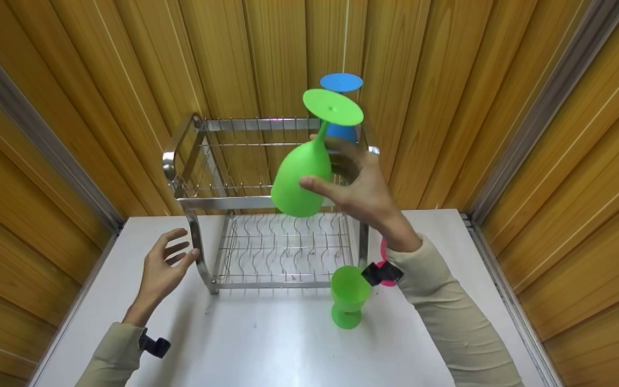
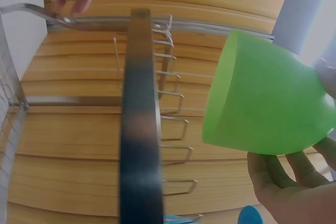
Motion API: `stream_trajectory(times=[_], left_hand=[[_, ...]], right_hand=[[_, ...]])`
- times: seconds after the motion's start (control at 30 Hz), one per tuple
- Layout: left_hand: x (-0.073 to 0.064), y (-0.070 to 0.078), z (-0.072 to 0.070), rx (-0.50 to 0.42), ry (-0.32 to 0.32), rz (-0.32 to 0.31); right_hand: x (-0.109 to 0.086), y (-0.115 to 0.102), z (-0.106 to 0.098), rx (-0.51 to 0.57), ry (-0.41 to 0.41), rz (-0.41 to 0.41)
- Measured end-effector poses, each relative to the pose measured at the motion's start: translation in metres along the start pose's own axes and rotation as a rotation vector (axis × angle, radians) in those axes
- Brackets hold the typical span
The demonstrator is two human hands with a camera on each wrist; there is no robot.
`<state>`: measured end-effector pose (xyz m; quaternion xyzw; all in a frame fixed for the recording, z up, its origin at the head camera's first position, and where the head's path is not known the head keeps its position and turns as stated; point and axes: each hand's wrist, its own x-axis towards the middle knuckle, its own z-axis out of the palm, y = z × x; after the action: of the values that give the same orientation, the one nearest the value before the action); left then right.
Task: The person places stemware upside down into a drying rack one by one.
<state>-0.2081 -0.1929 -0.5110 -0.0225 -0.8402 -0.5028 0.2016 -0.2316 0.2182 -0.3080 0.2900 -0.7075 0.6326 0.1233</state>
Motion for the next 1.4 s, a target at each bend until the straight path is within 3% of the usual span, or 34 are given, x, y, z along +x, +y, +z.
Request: stream_trajectory(times=[0.3, 0.6, 1.0, 1.4], left_hand=[[0.008, -0.007, 0.009, -0.016, -0.020, -0.056], [0.015, -0.010, 0.021, -0.024, -0.028, -0.094], [0.019, -0.017, 0.026, 0.039, 0.012, -0.106], [0.020, -0.016, 0.029, 0.066, 0.005, -0.113]], right_hand=[[0.044, -0.014, 0.000, -0.054, -0.003, -0.006], [0.077, -0.007, 0.010, -0.167, -0.012, -0.022], [0.107, 0.027, 0.025, -0.214, 0.065, 0.076], [0.114, 0.064, 0.031, -0.303, 0.096, 0.118]])
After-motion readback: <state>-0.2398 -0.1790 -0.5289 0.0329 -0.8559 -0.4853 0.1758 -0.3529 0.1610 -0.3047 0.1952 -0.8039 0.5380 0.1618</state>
